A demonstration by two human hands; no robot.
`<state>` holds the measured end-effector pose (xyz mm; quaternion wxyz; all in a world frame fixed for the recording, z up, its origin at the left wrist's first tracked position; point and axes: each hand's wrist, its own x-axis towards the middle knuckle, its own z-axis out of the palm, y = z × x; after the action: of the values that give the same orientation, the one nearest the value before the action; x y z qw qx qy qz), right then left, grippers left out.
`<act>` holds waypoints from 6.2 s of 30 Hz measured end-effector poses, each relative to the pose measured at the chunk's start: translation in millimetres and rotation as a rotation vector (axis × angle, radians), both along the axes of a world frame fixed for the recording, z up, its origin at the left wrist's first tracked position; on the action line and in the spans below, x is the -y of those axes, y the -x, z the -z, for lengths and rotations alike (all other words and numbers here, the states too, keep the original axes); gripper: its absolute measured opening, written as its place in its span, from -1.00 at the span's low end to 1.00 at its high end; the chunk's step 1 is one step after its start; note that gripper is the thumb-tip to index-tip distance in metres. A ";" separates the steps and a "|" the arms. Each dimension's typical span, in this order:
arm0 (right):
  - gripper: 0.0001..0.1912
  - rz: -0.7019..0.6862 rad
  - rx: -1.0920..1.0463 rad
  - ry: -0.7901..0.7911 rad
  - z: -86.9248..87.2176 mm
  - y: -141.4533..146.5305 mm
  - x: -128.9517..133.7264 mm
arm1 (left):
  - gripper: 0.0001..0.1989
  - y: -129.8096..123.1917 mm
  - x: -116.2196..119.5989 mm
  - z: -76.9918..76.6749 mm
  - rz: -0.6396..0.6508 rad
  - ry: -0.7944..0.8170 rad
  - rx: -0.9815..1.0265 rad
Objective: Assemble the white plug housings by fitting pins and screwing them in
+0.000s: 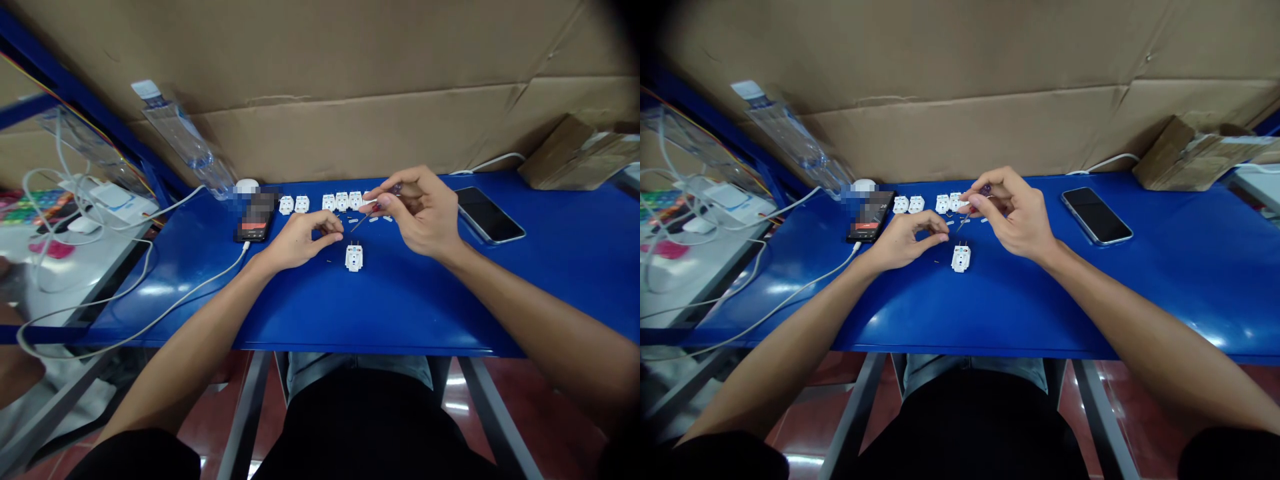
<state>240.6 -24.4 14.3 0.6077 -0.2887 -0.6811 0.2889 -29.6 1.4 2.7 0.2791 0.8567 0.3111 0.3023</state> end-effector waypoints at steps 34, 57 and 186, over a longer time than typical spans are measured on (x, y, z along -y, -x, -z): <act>-0.60 -0.201 0.158 -0.007 2.8 -3.9 2.2 | -0.59 -7.9 6.4 3.0 0.107 -0.008 0.072; -0.60 -0.051 0.061 -0.012 -6.0 -20.3 3.8 | -0.79 41.1 -34.6 -0.2 -0.166 -0.270 -0.223; -0.64 -0.104 0.258 -0.051 10.0 -11.1 19.0 | -0.94 -18.2 20.8 -5.4 -0.014 0.034 -0.006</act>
<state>251.7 -43.4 4.3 0.5063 -0.2725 -0.7747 0.2631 -11.4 -19.5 8.0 0.2905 0.8505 0.3231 0.2965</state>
